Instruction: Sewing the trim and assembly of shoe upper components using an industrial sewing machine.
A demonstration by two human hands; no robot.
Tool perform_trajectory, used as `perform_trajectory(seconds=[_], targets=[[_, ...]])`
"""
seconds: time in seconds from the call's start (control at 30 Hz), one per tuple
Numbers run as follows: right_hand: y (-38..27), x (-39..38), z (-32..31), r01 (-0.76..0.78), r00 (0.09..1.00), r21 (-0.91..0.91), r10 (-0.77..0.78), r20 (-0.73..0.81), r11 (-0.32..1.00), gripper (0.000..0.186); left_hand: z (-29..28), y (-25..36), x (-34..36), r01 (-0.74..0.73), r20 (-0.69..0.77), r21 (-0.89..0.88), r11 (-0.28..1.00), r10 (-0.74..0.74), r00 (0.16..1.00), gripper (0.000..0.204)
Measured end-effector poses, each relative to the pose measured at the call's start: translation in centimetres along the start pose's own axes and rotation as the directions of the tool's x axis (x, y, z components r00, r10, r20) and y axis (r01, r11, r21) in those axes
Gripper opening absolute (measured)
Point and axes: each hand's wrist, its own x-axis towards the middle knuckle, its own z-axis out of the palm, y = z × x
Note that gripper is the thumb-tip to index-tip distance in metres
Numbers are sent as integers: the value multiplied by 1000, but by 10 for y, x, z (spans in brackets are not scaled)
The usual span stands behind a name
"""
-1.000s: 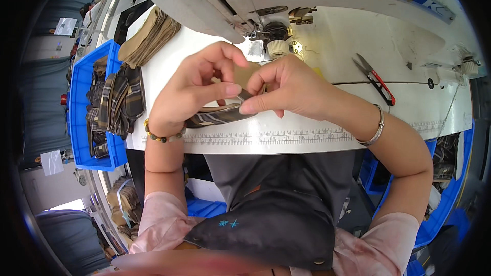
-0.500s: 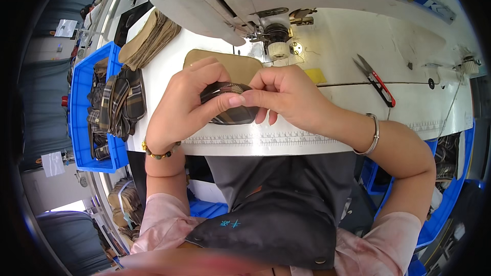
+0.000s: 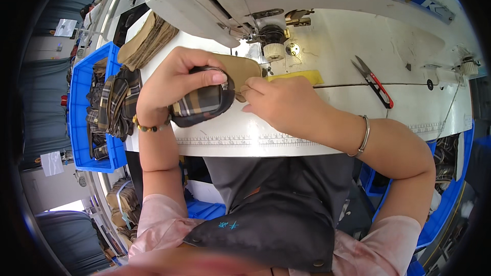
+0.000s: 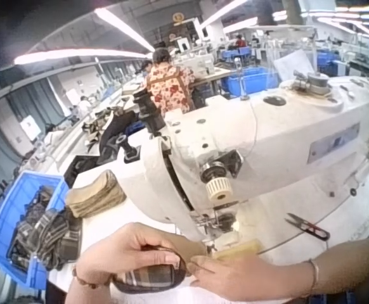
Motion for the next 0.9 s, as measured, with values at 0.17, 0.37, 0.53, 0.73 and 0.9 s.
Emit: perform_trajectory(seconds=[0.17, 0.37, 0.53, 0.73, 0.9], targets=[[9, -3, -5, 81, 980, -126, -56, 189, 989, 22, 7, -5, 43, 145, 99, 28, 989, -147, 984, 17], [10, -2, -15, 120, 976, -155, -88, 199, 981, 16, 17, -54, 46, -45, -11, 149, 988, 47, 999, 14], [-1, -11, -25, 168, 956, -395, -51, 289, 903, 22, 35, -48, 31, 5, -202, 278, 960, 54, 978, 16], [1, -8, -33, 96, 944, -301, 9, 330, 949, 23, 30, -37, 32, 20, -208, 247, 969, 32, 978, 23], [4, -8, -26, 119, 943, -255, -29, 331, 960, 21, 28, -22, 35, 12, -54, 92, 996, -7, 999, 13]])
